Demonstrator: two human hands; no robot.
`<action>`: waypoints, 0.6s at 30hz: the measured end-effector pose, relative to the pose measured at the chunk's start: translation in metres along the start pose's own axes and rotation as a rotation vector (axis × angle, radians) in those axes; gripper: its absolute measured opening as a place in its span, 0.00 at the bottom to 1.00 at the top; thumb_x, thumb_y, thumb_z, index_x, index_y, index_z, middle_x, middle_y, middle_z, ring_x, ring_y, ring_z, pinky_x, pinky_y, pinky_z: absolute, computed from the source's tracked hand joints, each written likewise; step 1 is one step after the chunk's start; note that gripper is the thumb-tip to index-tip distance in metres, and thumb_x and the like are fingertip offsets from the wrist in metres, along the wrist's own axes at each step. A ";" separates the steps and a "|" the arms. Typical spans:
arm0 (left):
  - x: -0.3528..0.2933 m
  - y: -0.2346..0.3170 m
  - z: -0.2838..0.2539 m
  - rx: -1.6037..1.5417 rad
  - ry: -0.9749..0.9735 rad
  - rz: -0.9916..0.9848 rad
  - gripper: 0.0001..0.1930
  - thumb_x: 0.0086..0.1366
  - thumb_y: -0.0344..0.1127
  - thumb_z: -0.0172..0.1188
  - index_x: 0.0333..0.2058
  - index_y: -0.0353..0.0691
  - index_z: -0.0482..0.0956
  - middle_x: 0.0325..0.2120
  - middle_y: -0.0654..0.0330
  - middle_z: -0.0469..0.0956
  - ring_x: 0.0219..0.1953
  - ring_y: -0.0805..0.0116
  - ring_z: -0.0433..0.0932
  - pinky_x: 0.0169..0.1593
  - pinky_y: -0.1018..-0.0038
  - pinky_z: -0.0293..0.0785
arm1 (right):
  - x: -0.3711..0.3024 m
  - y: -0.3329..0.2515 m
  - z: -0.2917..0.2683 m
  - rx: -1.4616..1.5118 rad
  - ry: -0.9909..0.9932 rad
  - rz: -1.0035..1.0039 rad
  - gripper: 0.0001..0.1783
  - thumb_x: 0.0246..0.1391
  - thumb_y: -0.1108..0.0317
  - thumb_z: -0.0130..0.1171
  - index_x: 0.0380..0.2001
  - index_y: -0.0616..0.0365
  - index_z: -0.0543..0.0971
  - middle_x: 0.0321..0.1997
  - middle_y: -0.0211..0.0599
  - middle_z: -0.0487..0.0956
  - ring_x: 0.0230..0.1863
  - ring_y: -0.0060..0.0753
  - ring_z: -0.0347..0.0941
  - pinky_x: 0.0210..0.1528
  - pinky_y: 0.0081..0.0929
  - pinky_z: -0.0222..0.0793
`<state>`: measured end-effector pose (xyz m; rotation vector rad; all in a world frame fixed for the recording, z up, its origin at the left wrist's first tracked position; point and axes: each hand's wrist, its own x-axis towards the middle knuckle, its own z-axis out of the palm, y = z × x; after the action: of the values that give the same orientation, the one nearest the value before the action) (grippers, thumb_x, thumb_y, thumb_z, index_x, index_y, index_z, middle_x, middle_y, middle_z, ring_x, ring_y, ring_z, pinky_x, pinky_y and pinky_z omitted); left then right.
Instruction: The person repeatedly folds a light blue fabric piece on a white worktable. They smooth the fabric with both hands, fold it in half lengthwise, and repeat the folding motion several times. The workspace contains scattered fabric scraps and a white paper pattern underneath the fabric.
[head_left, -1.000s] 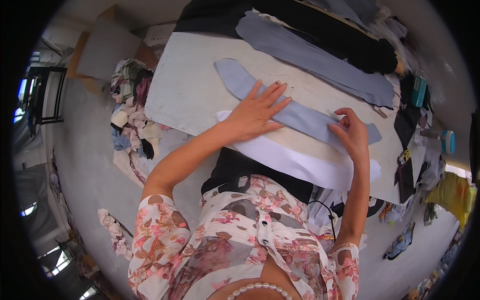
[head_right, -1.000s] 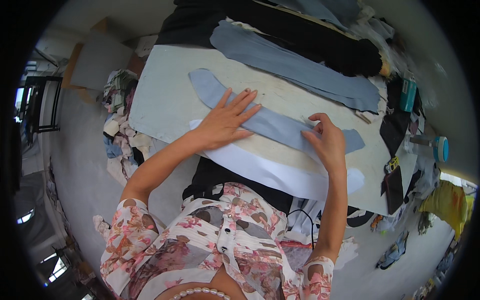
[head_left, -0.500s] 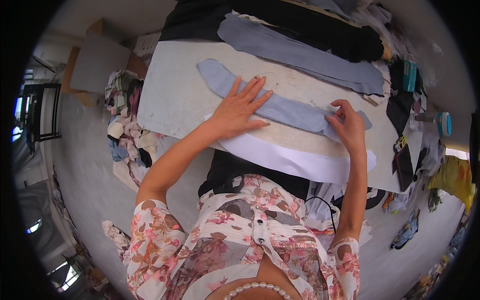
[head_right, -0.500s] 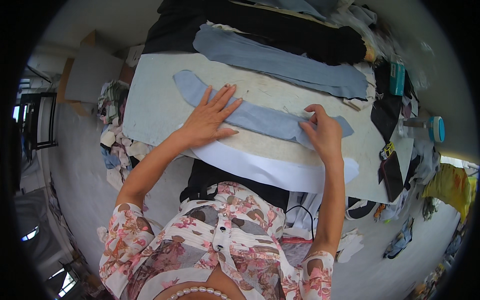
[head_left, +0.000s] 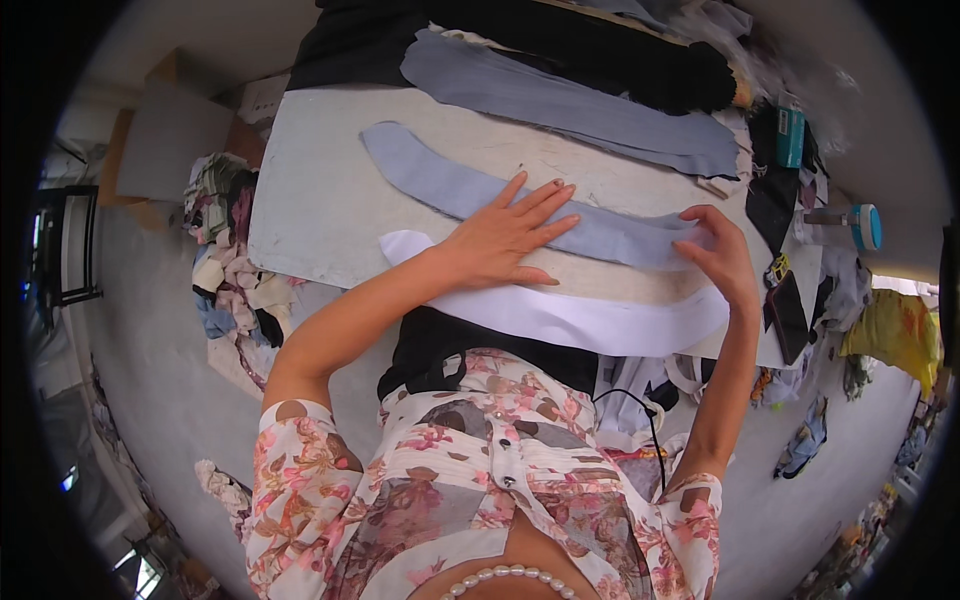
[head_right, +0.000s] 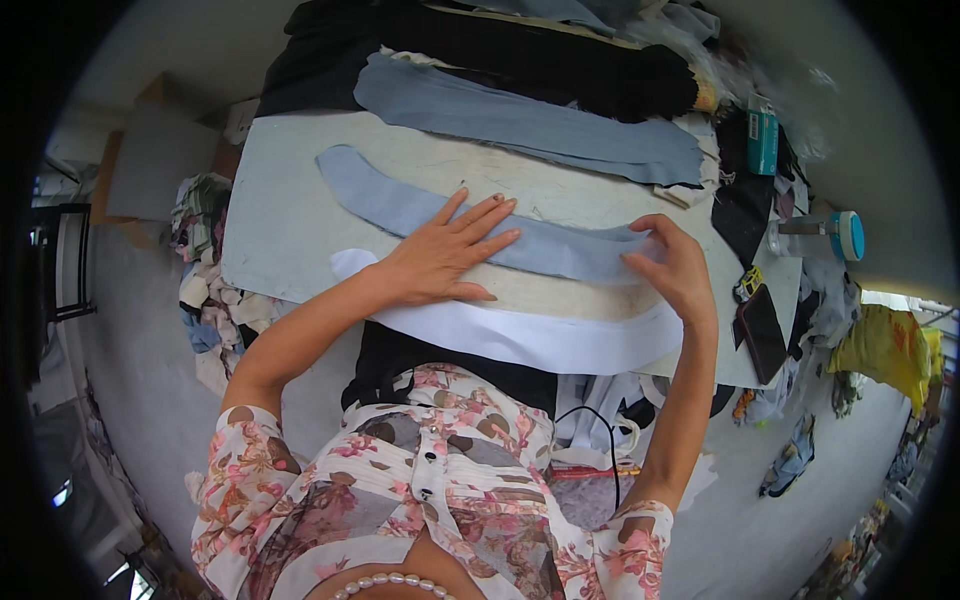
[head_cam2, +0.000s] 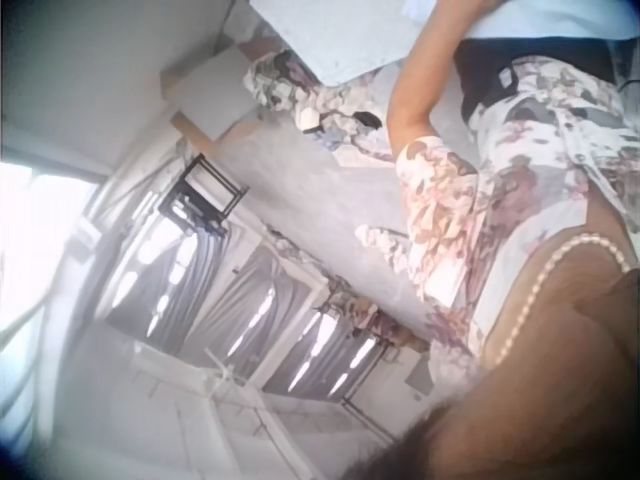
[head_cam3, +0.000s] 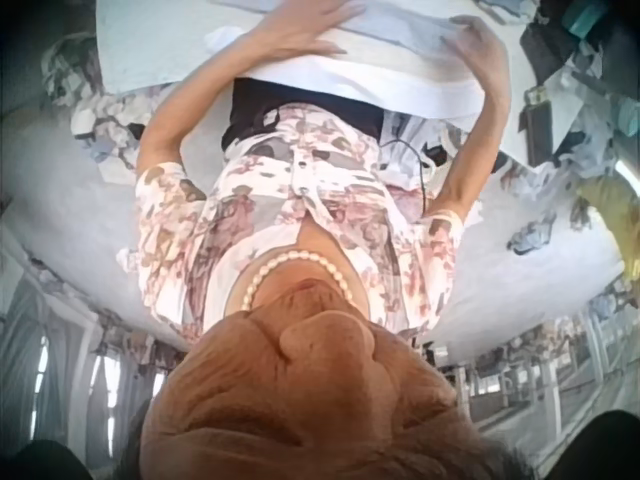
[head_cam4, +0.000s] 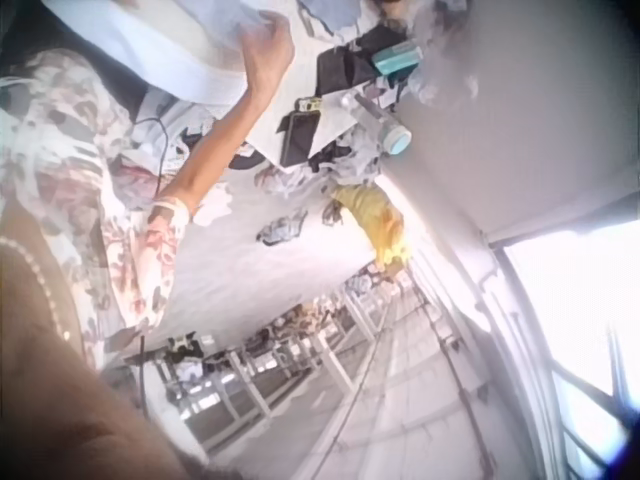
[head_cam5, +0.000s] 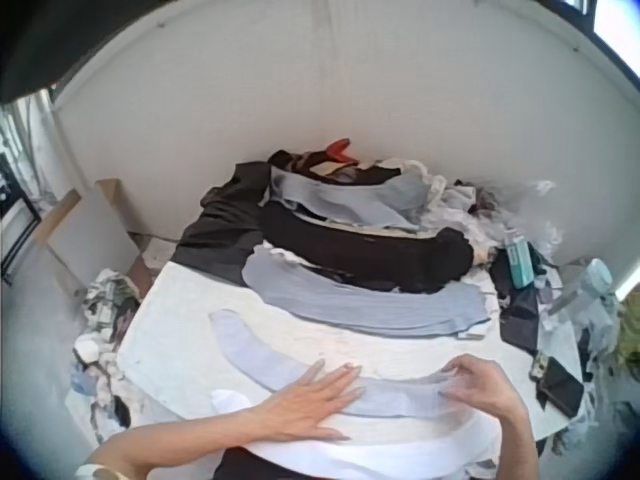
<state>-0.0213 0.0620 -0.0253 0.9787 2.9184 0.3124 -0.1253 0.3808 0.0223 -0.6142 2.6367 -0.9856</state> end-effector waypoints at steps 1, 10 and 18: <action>0.000 0.000 0.001 0.000 0.002 0.001 0.45 0.60 0.73 0.38 0.68 0.48 0.53 0.70 0.53 0.44 0.73 0.58 0.41 0.72 0.52 0.29 | 0.000 0.006 -0.003 0.026 0.007 0.051 0.21 0.41 0.71 0.67 0.43 0.57 0.77 0.38 0.36 0.79 0.40 0.32 0.74 0.47 0.25 0.69; 0.000 0.000 0.003 0.055 -0.029 -0.012 0.47 0.59 0.76 0.34 0.68 0.51 0.53 0.70 0.55 0.44 0.73 0.60 0.40 0.73 0.54 0.29 | -0.003 0.021 0.012 -0.064 0.188 0.200 0.23 0.41 0.69 0.70 0.44 0.55 0.77 0.29 0.31 0.77 0.27 0.28 0.72 0.32 0.25 0.69; 0.000 0.001 0.000 0.009 -0.027 -0.012 0.45 0.60 0.74 0.38 0.68 0.50 0.54 0.71 0.55 0.44 0.73 0.60 0.39 0.73 0.54 0.29 | -0.011 0.020 0.000 -0.007 0.448 0.129 0.14 0.50 0.65 0.67 0.39 0.58 0.78 0.25 0.28 0.77 0.25 0.20 0.71 0.26 0.22 0.65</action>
<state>-0.0209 0.0625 -0.0254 0.9578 2.9026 0.2829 -0.1215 0.3992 0.0100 -0.2374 3.0156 -1.1895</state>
